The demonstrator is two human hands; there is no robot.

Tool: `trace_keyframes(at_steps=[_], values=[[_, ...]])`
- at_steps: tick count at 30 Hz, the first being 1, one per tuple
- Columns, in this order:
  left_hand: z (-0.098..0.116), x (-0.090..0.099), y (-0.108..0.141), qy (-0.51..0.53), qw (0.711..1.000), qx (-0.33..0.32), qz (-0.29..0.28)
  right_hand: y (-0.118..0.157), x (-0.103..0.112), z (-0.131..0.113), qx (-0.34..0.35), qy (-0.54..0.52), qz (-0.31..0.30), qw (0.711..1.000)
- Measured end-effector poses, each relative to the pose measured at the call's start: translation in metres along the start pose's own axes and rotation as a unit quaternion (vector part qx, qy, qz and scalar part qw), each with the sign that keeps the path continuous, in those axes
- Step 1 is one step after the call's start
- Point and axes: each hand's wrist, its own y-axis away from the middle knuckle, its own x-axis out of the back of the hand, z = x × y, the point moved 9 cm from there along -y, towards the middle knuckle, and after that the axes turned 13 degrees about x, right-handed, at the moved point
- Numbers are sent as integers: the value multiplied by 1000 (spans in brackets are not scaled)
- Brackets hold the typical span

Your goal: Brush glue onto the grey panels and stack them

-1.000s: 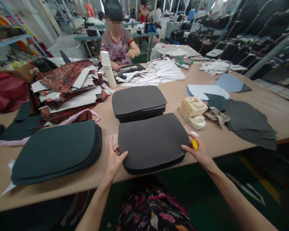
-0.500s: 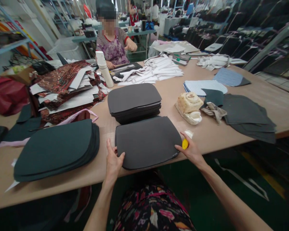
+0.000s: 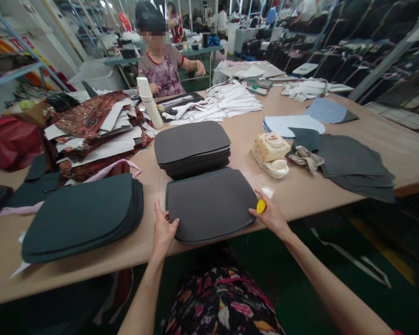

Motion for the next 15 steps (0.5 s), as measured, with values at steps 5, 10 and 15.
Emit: trace_keyframes(at_steps=[5, 10, 15], values=[[4, -1, 3, -17, 1000, -4, -6, 2, -2, 2, 2, 6, -8, 1000], [11, 0, 7, -49, 999, -5, 10, 0, -6, 0, 5, 22, -23, 999], [18, 2, 3, -70, 997, -14, 23, -17, -10, -9, 18, 40, -32, 999]])
